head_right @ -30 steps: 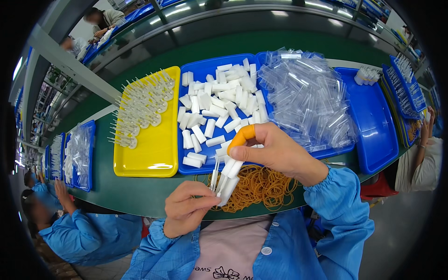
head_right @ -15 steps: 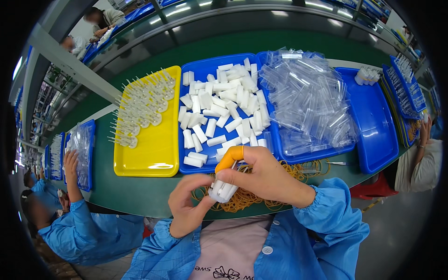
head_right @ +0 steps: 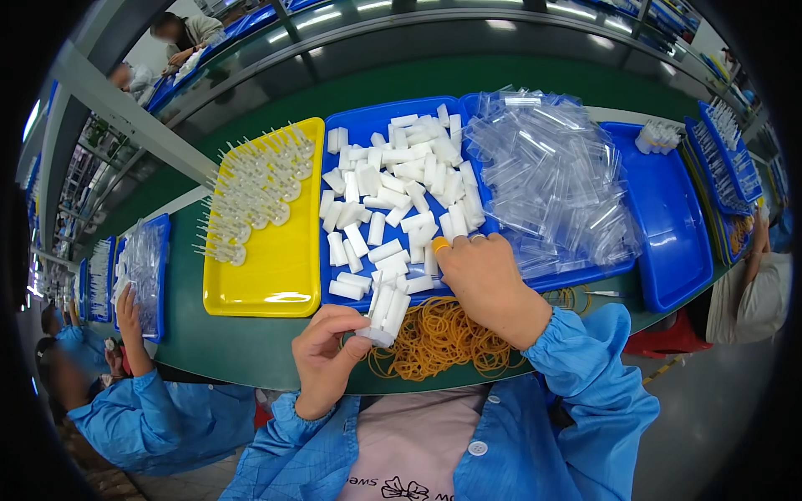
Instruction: The person assembles small white plastic components by inserting them into clear plastic sleeves and securing them with yellow rubber bands. They use a yellow-handled tool to manipulate the rubber bands and a metal tool to adjust the assembly. The finished units are placed into a yellow tray.
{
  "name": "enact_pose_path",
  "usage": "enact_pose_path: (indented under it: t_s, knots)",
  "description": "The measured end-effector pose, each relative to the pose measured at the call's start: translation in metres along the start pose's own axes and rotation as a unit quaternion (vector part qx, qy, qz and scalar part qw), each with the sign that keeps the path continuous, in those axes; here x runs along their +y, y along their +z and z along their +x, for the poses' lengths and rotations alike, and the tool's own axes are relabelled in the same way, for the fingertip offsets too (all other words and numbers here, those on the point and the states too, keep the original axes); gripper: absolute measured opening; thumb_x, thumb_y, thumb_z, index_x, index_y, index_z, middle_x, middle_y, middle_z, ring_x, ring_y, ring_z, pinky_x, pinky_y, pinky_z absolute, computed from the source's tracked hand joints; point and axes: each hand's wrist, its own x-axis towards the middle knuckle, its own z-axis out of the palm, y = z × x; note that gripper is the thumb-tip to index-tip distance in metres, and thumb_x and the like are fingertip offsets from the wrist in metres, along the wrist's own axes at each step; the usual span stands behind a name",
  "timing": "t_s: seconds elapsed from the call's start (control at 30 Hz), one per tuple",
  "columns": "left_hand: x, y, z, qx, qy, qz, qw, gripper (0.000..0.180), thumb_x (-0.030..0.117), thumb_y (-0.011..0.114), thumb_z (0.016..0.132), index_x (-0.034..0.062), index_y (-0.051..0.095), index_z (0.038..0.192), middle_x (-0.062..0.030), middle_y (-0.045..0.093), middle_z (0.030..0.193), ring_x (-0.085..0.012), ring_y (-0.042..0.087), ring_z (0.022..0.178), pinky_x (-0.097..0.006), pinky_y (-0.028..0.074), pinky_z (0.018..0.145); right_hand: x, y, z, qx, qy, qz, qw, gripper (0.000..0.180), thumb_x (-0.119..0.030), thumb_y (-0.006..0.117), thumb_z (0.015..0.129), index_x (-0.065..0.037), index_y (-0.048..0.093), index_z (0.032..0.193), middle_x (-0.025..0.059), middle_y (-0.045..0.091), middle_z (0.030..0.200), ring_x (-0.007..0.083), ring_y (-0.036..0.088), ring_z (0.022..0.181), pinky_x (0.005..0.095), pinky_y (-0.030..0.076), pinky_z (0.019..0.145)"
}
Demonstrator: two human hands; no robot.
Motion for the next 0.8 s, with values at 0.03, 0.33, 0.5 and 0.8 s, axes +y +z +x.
enact_pose_path:
  t_s: [0.03, 0.33, 0.5, 0.8]
  knots:
    - [0.000, 0.000, 0.000, 0.000, 0.000, 0.002, 1.000, 0.023, -0.004, 0.069, 0.074, -0.0005, 0.066, 0.097, -0.0098, 0.060, 0.093, -0.0149, 0.057, 0.084, -0.024, 0.046, 0.071, 0.000, 0.001, 0.000, 0.001, -0.005, 0.010, 1.000, 0.012, -0.016, 0.067, 0.072, -0.007, 0.061, 0.077, 0.0094, 0.060, 0.073, 0.0267, 0.062, 0.068, 0.0397, 0.045, 0.063]
    - [0.015, -0.002, -0.002, -0.044, 0.091, 0.064, 0.993, 0.019, -0.007, 0.070, 0.069, -0.0004, 0.068, 0.088, -0.0106, 0.061, 0.085, -0.0174, 0.058, 0.075, -0.026, 0.046, 0.065, 0.001, -0.024, -0.001, 0.058, 0.120, 0.382, 0.915, 0.023, -0.013, 0.065, 0.079, 0.004, 0.063, 0.095, 0.0097, 0.064, 0.080, 0.0170, 0.063, 0.072, 0.0296, 0.050, 0.067]
    - [0.015, 0.001, -0.002, -0.080, 0.147, 0.061, 0.984, 0.022, -0.006, 0.072, 0.066, 0.0015, 0.070, 0.087, -0.0110, 0.061, 0.083, -0.0169, 0.058, 0.072, -0.025, 0.046, 0.060, -0.008, -0.028, -0.003, 0.011, 0.143, 0.751, 0.645, 0.030, -0.016, 0.060, 0.088, 0.004, 0.058, 0.111, 0.0072, 0.064, 0.092, 0.0103, 0.061, 0.078, 0.0228, 0.049, 0.071]
    - [0.017, -0.001, 0.003, -0.101, 0.219, 0.133, 0.961, 0.025, 0.000, 0.072, 0.062, 0.0059, 0.071, 0.087, -0.0064, 0.063, 0.082, -0.0179, 0.060, 0.069, -0.025, 0.045, 0.056, -0.013, -0.033, -0.007, -0.069, 0.129, 0.748, 0.648, 0.025, -0.016, 0.063, 0.086, 0.001, 0.060, 0.103, 0.0036, 0.063, 0.087, 0.0077, 0.059, 0.079, 0.0201, 0.047, 0.073]
